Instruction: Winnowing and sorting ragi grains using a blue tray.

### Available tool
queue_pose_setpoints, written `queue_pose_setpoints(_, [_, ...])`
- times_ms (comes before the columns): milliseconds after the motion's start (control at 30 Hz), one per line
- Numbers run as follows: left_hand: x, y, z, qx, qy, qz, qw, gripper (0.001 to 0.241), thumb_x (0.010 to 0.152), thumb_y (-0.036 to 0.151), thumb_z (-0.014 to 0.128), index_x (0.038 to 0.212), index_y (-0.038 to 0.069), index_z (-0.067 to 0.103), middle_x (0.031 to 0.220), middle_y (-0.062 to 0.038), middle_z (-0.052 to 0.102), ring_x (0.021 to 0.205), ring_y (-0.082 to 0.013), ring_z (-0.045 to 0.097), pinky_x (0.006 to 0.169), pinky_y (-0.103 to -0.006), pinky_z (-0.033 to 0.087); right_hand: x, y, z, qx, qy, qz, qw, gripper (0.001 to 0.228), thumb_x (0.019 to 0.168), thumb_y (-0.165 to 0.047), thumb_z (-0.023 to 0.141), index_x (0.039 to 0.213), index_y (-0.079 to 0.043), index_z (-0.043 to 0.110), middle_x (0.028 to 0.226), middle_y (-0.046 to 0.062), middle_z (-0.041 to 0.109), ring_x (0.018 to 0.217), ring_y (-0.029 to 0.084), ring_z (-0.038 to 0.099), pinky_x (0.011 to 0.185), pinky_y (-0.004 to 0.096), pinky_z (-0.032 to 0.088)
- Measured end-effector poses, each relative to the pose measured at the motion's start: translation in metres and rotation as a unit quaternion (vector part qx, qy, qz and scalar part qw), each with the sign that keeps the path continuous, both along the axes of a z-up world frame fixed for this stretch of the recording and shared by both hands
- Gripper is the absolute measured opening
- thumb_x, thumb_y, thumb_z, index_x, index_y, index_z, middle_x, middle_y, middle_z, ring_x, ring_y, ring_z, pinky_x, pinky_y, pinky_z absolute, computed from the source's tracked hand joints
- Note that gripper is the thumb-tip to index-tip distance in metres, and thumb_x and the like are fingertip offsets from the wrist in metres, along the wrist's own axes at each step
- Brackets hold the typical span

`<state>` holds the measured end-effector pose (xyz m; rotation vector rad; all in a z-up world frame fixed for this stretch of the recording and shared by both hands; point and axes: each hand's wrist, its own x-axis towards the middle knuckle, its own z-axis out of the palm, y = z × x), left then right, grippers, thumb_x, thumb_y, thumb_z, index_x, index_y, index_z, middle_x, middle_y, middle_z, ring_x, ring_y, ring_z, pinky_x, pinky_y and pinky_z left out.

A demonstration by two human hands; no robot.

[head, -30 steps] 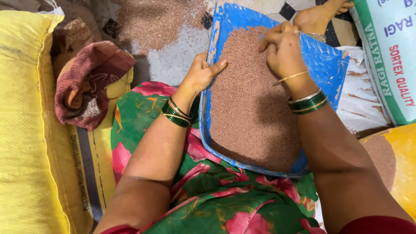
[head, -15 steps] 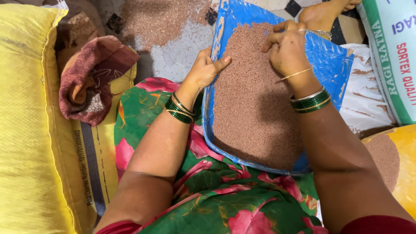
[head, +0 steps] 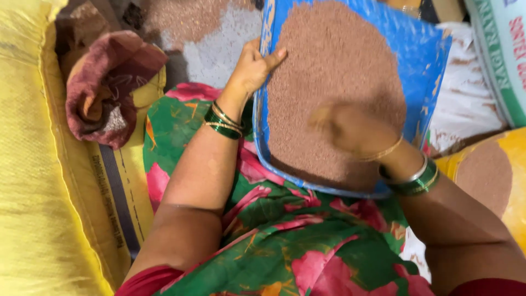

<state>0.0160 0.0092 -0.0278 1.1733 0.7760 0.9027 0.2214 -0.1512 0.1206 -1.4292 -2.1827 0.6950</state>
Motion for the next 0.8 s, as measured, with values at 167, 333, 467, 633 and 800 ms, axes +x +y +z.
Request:
queue_pose_setpoints(167, [0.003,-0.001,0.015,-0.006,-0.08,-0.015,0.997,0.023,0.092,0.015,0.081,0.103,-0.001,0.07,0.085,0.003,0.069,0.072,-0.006,0.057,0.062,-0.0244,0.047,-0.043,-0.052,-0.036,-0.246,0.006,0.233,0.941,0.05,0.078,0.002,0.055,0.127,0.003,0.058,0.118,0.025,0.064,0.113,0.042,0.061,0.099,0.048,0.048])
queue_pose_setpoints(333, [-0.004,-0.005,0.026,0.037,-0.061,-0.017,0.997,0.029,0.093,0.017,0.081,0.113,-0.003,0.071,0.099,-0.001,0.074,0.086,-0.0085,0.064,0.079,-0.0266,0.055,-0.038,-0.02,-0.079,-0.026,0.018,0.121,0.992,0.065,0.078,0.008,0.048,0.144,0.006,0.046,0.134,0.032,0.054,0.124,0.048,0.054,0.107,0.051,0.044])
queue_pose_setpoints(467, [-0.005,-0.009,0.034,0.019,-0.068,-0.019,0.997,0.032,0.094,0.018,0.08,0.115,-0.003,0.069,0.1,-0.002,0.074,0.088,-0.0096,0.065,0.082,-0.027,0.056,0.0,0.021,-0.066,0.029,-0.001,-0.039,0.999,0.061,0.087,0.006,0.046,0.147,0.006,0.044,0.129,0.031,0.055,0.119,0.045,0.058,0.106,0.049,0.049])
queue_pose_setpoints(633, [-0.005,-0.005,0.016,0.005,-0.064,-0.005,0.998,0.03,0.095,0.018,0.08,0.114,-0.003,0.068,0.096,0.001,0.07,0.083,-0.0084,0.06,0.075,-0.0254,0.05,0.052,-0.041,-0.018,-0.036,-0.16,-0.066,0.984,0.039,0.091,-0.006,0.056,0.128,0.001,0.061,0.12,0.028,0.064,0.11,0.046,0.062,0.097,0.051,0.051])
queue_pose_setpoints(800, [-0.004,-0.004,0.017,0.017,-0.039,-0.002,0.999,0.028,0.094,0.019,0.078,0.112,-0.001,0.071,0.092,0.003,0.07,0.078,-0.006,0.055,0.068,-0.024,0.047,0.041,-0.093,-0.003,-0.422,-0.344,0.053,0.837,0.032,0.087,-0.019,0.057,0.112,-0.023,0.075,0.112,0.013,0.073,0.11,0.033,0.068,0.099,0.043,0.053])
